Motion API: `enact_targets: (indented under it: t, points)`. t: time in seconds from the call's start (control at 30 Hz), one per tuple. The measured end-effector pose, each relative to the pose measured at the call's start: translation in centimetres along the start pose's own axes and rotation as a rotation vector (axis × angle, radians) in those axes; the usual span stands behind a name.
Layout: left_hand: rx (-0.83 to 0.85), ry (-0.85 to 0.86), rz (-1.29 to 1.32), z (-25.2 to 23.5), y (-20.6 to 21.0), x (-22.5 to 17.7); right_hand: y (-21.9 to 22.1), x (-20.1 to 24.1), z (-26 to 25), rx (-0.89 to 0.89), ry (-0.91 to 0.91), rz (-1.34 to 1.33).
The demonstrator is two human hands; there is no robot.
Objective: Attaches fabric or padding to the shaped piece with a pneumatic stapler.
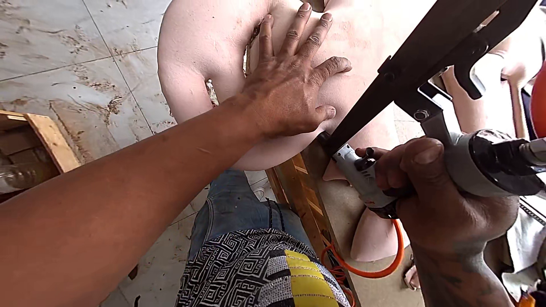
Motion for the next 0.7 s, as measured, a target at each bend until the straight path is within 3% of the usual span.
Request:
enact_targets:
  t: [0.27, 0.37, 0.57, 0.7]
  points:
    - [-0.001, -0.026, 0.036, -0.1, -0.4, -0.1, 0.2, 0.6, 0.6, 0.007, -0.003, 0.047]
    - [0.086, 0.027, 0.005, -1.5, -1.7, -0.7, -1.0, 1.7, 1.2, 0.039, 0.069, 0.004]
    - [0.405, 0.309, -0.138, -7.2, -4.0, -2.6, -3.0, 2.3, 2.8, -0.083, 0.095, 0.021]
    - [0.513, 0.317, -0.214, -9.0, -4.3, -4.1, -2.1, 1.9, 2.8, -0.114, 0.103, -0.022]
Point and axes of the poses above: each hand's wrist, its own z-axis away from the middle knuckle, its own y-axis out of the palm, x = y × z, the point moved 2 cm from there along -z, towards the middle knuckle, and after that the axes turned 3 degrees about x, right-handed, at the moved point
